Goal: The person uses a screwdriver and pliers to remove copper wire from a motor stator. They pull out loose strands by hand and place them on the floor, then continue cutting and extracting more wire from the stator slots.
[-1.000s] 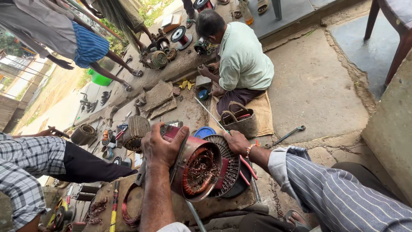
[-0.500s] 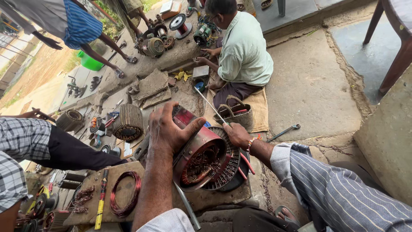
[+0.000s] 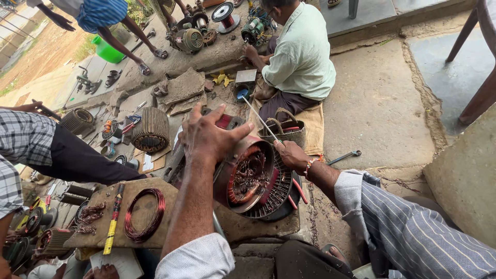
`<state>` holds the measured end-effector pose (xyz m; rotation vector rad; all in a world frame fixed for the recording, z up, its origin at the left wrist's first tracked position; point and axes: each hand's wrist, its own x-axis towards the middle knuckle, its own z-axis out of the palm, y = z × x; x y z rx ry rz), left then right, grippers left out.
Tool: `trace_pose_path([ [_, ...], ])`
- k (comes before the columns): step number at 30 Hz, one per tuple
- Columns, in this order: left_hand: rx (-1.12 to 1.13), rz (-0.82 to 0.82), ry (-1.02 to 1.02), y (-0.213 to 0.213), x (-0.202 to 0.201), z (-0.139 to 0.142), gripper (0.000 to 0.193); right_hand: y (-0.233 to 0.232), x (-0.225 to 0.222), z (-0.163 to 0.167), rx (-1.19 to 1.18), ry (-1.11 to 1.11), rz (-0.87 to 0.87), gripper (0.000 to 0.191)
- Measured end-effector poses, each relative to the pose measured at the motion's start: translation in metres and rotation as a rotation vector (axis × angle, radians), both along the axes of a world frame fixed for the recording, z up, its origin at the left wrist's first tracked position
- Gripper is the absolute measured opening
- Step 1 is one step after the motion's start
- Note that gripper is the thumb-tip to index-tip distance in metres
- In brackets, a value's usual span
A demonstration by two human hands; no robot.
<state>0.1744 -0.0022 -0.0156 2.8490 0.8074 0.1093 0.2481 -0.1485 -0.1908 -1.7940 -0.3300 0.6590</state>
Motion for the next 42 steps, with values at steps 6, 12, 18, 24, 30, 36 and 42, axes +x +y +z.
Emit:
trace_pose_path([
  [6,-0.025,0.146,-0.089,0.003,0.004,-0.003,0.117,-0.002,0.000,-0.007,-0.062,0.089,0.020,0.059],
  [12,0.050,-0.158,-0.131,-0.006,-0.013,-0.008,0.094,-0.009,-0.010,-0.022,-0.118,-0.010,-0.035,0.059],
  [18,0.175,-0.483,-0.238,-0.026,-0.013,-0.012,0.094,-0.021,-0.008,-0.004,-0.101,-0.102,-0.047,0.058],
  [24,0.098,-0.221,-0.250,-0.027,-0.016,-0.008,0.086,-0.046,-0.022,0.020,-0.200,-0.241,0.018,0.055],
  [30,0.132,-0.286,-0.305,-0.022,-0.011,-0.011,0.089,-0.099,-0.022,0.009,-0.151,-0.312,0.013,0.053],
  [36,0.194,-0.225,-0.316,-0.013,-0.007,-0.020,0.087,-0.185,-0.043,-0.023,-0.111,0.115,0.014,0.045],
  [42,0.132,-0.086,-0.178,-0.012,-0.025,-0.019,0.106,-0.256,-0.080,-0.091,-0.150,0.185,-0.018,0.047],
])
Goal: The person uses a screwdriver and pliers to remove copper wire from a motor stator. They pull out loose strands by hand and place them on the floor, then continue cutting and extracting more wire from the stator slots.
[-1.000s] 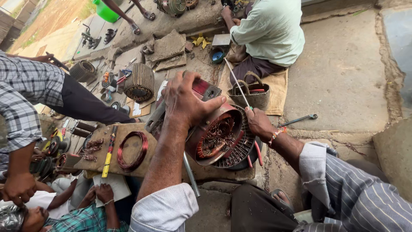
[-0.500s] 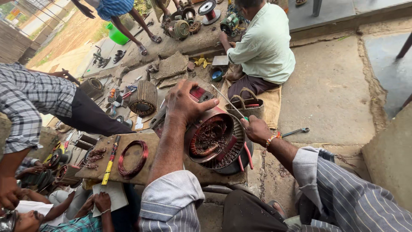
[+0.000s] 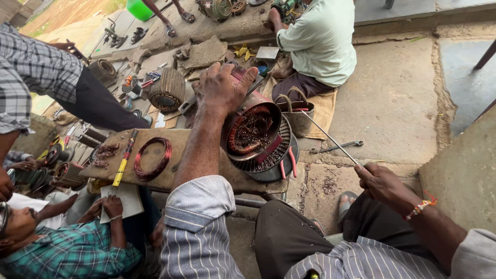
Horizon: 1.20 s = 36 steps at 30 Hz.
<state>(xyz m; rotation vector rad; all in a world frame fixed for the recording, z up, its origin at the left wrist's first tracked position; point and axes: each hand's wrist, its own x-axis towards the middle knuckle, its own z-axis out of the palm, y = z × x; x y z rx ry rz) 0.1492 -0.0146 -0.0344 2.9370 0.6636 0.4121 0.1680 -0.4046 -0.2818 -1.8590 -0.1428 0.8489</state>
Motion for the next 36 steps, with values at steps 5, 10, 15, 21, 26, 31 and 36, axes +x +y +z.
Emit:
trace_pose_path([
  [5,-0.057,0.115,0.258,-0.019,-0.034,0.011,0.102,-0.012,-0.007,-0.023,-0.083,-0.069,0.047,0.051],
  [10,0.001,0.106,0.276,-0.041,-0.055,0.015,0.100,-0.007,0.000,-0.010,0.154,-0.015,-0.036,0.046],
  [15,0.061,0.088,0.211,-0.049,-0.054,0.019,0.093,-0.010,0.006,0.003,0.178,0.003,-0.071,0.042],
  [21,0.293,0.027,-0.025,-0.056,-0.069,0.004,0.081,-0.009,0.006,0.010,-0.163,-0.326,0.066,0.043],
  [26,0.413,0.000,-0.195,-0.055,-0.075,-0.006,0.078,-0.006,-0.002,0.022,-0.145,-0.259,0.073,0.044],
  [31,0.441,0.040,-0.121,-0.057,-0.077,-0.013,0.087,-0.007,-0.009,0.031,-0.223,-0.404,0.151,0.048],
  [36,0.382,0.108,-0.078,-0.061,-0.076,-0.014,0.094,-0.005,-0.007,0.035,-0.252,-0.511,0.176,0.047],
])
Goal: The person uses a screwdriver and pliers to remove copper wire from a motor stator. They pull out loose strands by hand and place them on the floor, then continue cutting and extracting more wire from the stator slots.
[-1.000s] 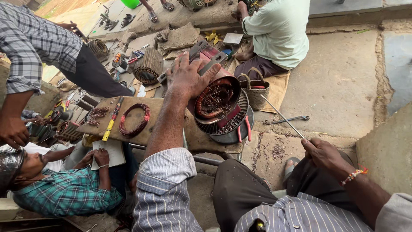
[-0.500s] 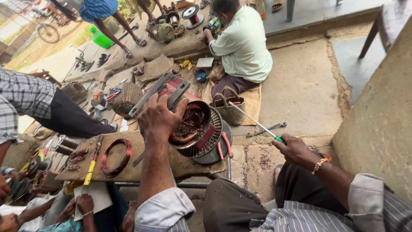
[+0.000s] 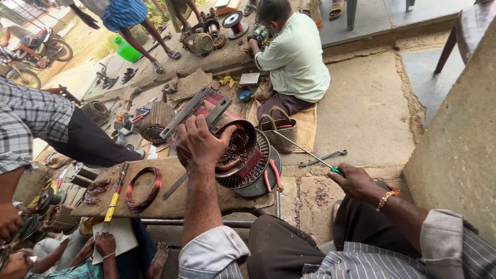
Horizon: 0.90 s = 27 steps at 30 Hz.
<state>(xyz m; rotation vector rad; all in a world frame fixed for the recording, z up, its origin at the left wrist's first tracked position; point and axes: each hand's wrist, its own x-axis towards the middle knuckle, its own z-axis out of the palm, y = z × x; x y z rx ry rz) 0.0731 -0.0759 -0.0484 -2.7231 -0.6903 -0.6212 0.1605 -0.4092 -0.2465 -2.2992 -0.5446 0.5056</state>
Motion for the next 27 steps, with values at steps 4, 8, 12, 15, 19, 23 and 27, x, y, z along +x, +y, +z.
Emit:
trace_pose_path([
  [4,-0.038,0.054,0.056,-0.001,0.002,0.001,0.097,-0.003,0.006,-0.002,-0.030,-0.023,0.009,0.049],
  [8,-0.024,0.015,0.004,-0.003,0.003,-0.009,0.085,-0.019,0.021,-0.012,0.476,0.296,-0.280,0.040],
  [12,0.007,0.053,0.064,0.003,0.007,-0.013,0.077,-0.027,0.037,-0.017,0.507,0.425,-0.382,0.043],
  [15,-0.018,0.089,0.069,0.008,0.009,-0.015,0.076,-0.023,0.039,-0.022,0.456,0.365,-0.336,0.043],
  [19,-0.003,0.087,0.070,0.008,0.008,-0.017,0.079,-0.016,0.030,-0.029,0.335,0.237,-0.146,0.039],
  [23,-0.095,0.121,0.176,0.004,0.012,-0.011,0.087,-0.016,0.027,-0.031,0.585,0.582,-0.189,0.035],
  [27,-0.153,0.137,0.208,0.001,0.013,-0.004,0.091,-0.017,0.032,-0.024,0.846,0.777,-0.359,0.028],
])
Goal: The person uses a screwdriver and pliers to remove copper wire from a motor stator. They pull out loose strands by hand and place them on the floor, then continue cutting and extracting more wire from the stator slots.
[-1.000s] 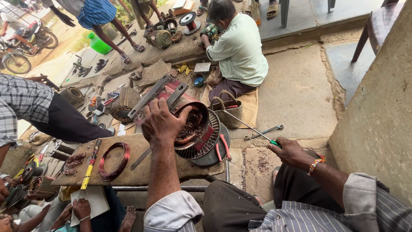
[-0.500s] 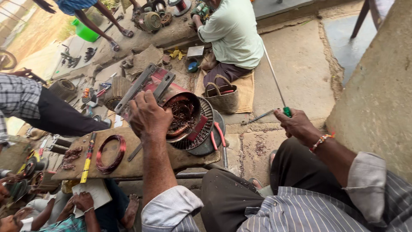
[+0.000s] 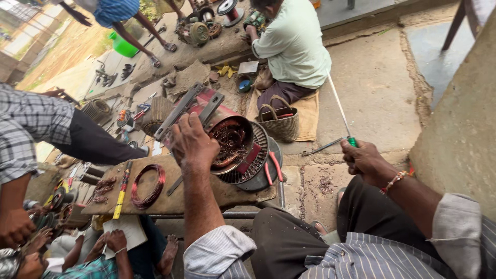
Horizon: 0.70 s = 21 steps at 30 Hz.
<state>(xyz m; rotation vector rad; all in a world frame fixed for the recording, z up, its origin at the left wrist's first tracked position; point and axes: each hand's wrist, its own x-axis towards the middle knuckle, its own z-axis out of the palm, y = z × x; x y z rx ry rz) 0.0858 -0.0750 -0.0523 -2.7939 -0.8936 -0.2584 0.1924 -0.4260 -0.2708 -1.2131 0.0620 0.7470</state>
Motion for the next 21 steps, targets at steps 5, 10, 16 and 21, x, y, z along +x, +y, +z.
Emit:
trace_pose_path([
  [5,-0.010,0.000,0.021,-0.002,-0.004,0.005,0.095,-0.004,0.003,0.009,-0.195,-0.107,0.099,0.033],
  [10,-0.026,-0.009,0.058,-0.004,-0.005,0.007,0.102,-0.004,-0.003,0.008,-0.273,-0.136,0.462,0.039],
  [16,-0.039,-0.024,0.053,0.001,-0.003,0.005,0.110,0.004,-0.001,0.005,-0.918,-0.704,0.471,0.057],
  [21,0.106,-0.128,-0.173,0.006,-0.008,-0.015,0.093,0.002,0.000,0.004,-0.962,-0.715,0.544,0.054],
])
